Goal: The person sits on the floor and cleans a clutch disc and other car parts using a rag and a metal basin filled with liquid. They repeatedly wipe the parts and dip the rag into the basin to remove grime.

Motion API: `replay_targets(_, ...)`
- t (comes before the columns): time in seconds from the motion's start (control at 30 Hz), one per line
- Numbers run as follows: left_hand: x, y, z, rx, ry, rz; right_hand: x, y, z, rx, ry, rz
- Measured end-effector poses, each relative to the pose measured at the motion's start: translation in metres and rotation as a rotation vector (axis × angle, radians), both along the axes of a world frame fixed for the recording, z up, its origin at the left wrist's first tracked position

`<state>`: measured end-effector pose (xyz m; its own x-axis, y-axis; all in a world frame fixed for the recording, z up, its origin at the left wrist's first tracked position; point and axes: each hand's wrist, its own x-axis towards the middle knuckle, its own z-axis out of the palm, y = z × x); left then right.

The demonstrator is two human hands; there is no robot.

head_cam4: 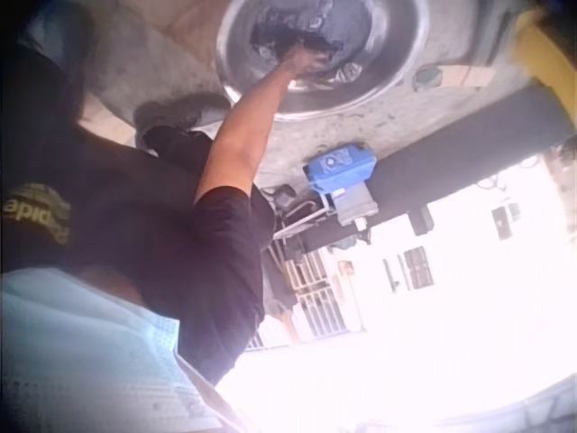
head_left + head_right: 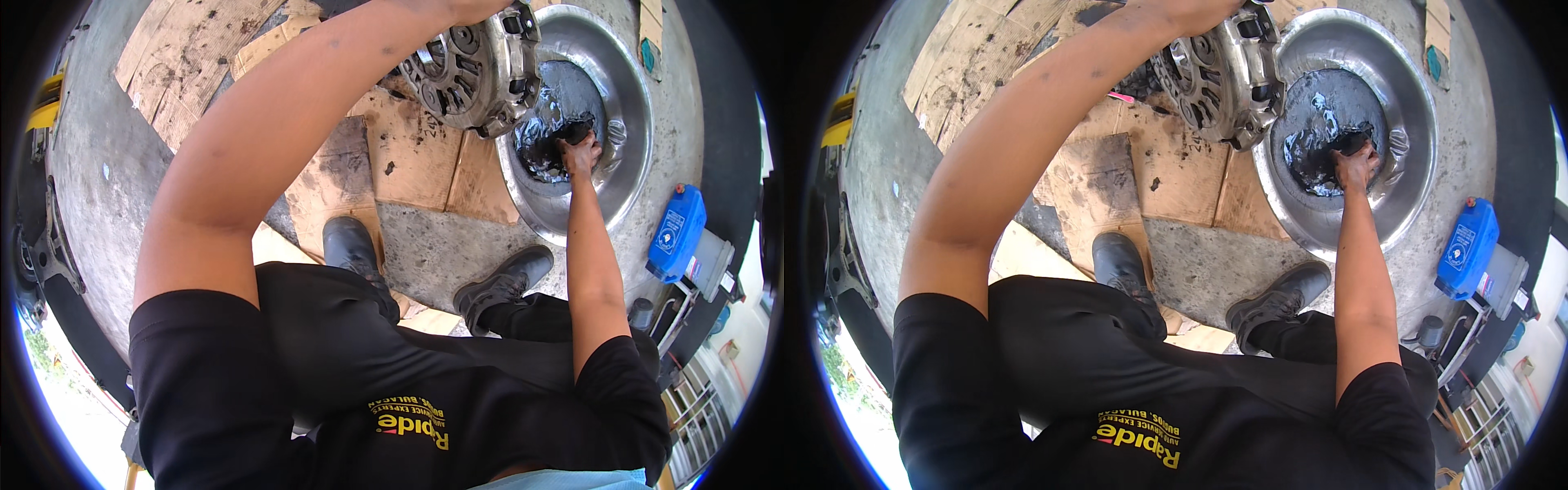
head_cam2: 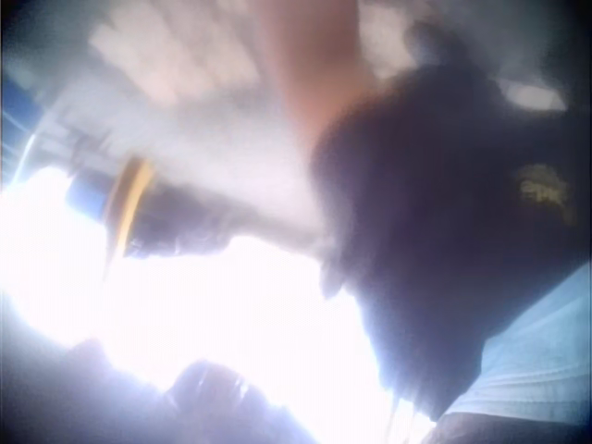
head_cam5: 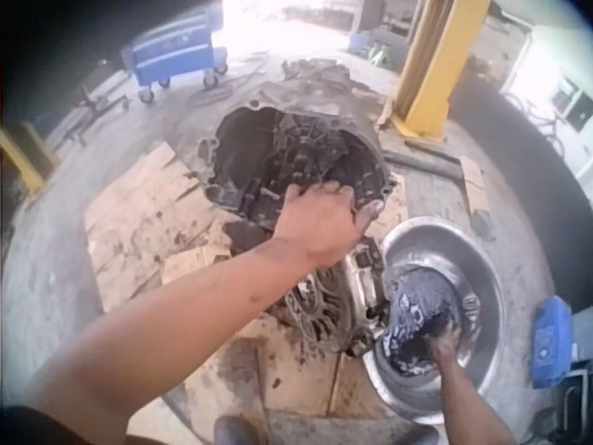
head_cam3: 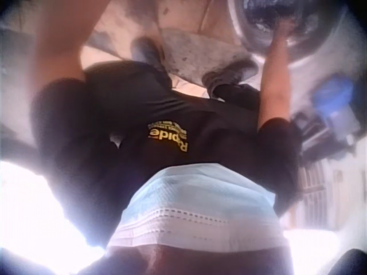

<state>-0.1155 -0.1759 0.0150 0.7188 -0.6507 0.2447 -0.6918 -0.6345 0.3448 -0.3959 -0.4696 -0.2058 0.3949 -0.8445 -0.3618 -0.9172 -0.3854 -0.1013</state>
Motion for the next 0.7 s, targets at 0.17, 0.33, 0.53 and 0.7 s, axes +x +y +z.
replay_targets(0.17,-0.019,0.008,0.004,-0.057,-0.105,0.031,-0.006,-0.031,-0.023,-0.014,0.053,0.256)
replay_targets(0.33,-0.035,0.028,0.007,-0.02,-0.072,-0.041,0.005,-0.03,-0.035,0.048,0.071,0.209)
replay_targets(0.53,-0.007,0.071,0.019,-0.035,-0.015,-0.359,0.001,-0.059,-0.063,0.06,0.124,0.164)
replay_targets(0.7,0.032,0.08,0.01,0.092,0.2,-0.36,-0.011,-0.036,-0.047,-0.008,0.027,0.137)
